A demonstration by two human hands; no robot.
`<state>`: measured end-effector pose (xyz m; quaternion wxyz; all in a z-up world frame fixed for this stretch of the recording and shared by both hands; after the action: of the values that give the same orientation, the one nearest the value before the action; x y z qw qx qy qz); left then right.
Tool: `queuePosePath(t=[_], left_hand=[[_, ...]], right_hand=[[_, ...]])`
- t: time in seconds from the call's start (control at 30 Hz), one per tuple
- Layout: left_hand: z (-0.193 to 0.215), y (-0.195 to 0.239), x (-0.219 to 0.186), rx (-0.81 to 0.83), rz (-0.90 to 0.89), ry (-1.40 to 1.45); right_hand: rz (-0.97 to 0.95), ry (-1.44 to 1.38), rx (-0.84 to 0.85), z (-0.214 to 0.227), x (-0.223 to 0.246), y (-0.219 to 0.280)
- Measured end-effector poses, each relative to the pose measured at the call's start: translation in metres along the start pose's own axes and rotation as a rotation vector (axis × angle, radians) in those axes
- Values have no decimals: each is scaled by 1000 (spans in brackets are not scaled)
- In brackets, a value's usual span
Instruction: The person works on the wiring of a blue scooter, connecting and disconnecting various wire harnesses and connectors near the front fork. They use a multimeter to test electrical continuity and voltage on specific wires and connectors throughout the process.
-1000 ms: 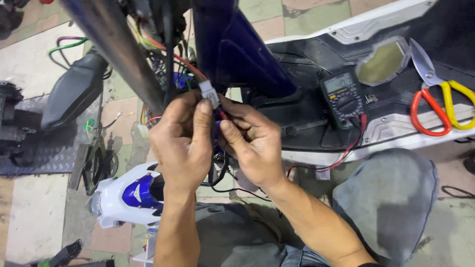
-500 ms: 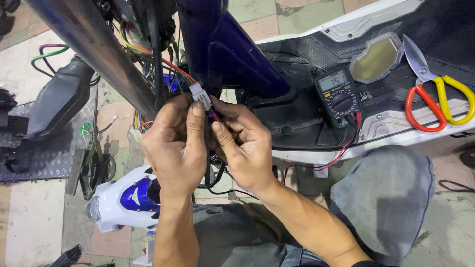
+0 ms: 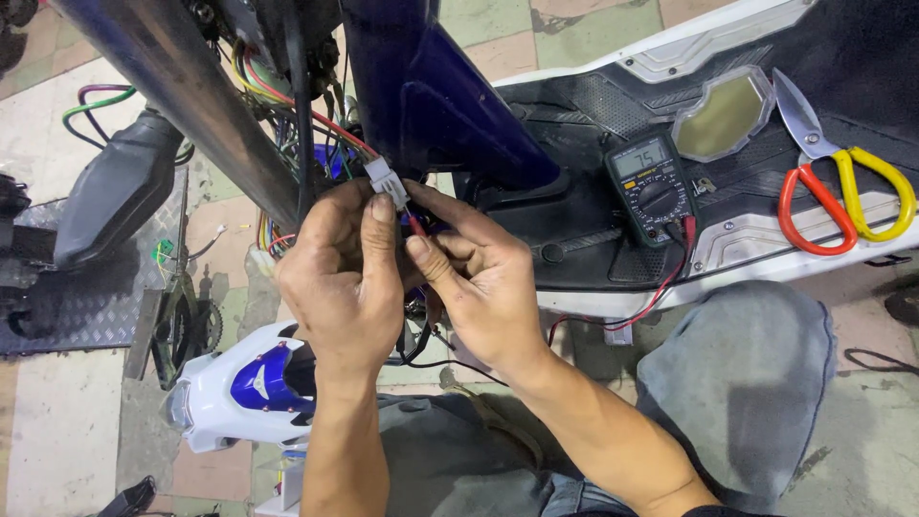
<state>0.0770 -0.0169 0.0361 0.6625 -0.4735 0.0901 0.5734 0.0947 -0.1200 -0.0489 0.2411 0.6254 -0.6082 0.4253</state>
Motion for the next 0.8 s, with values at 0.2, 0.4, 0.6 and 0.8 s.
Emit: queuePosePath(t=[0.2, 0.4, 0.6, 0.8], left_hand=[[0, 1, 4, -30, 10, 36], [-2, 2, -5, -35, -45, -69], [-6, 2, -7, -57, -97, -123], [-3, 1, -9, -7, -105, -110]], right_hand=[[-108, -110, -27, 12, -27, 1], [-156, -155, -52, 15, -40, -2], [-182, -218, -35, 12, -36, -6], [-256, -282, 6, 18, -30, -6]])
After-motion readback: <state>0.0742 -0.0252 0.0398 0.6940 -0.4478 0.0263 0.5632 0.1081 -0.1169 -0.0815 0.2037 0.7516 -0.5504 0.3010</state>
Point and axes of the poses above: each hand's wrist, its own y-axis away from the middle knuckle, its own z-axis out of the back of the hand, x = y × z, the point moved 6 cm from there along -y, towards the middle knuckle, and after that the axes turned 6 degrees about x, right-handed, at the moved point
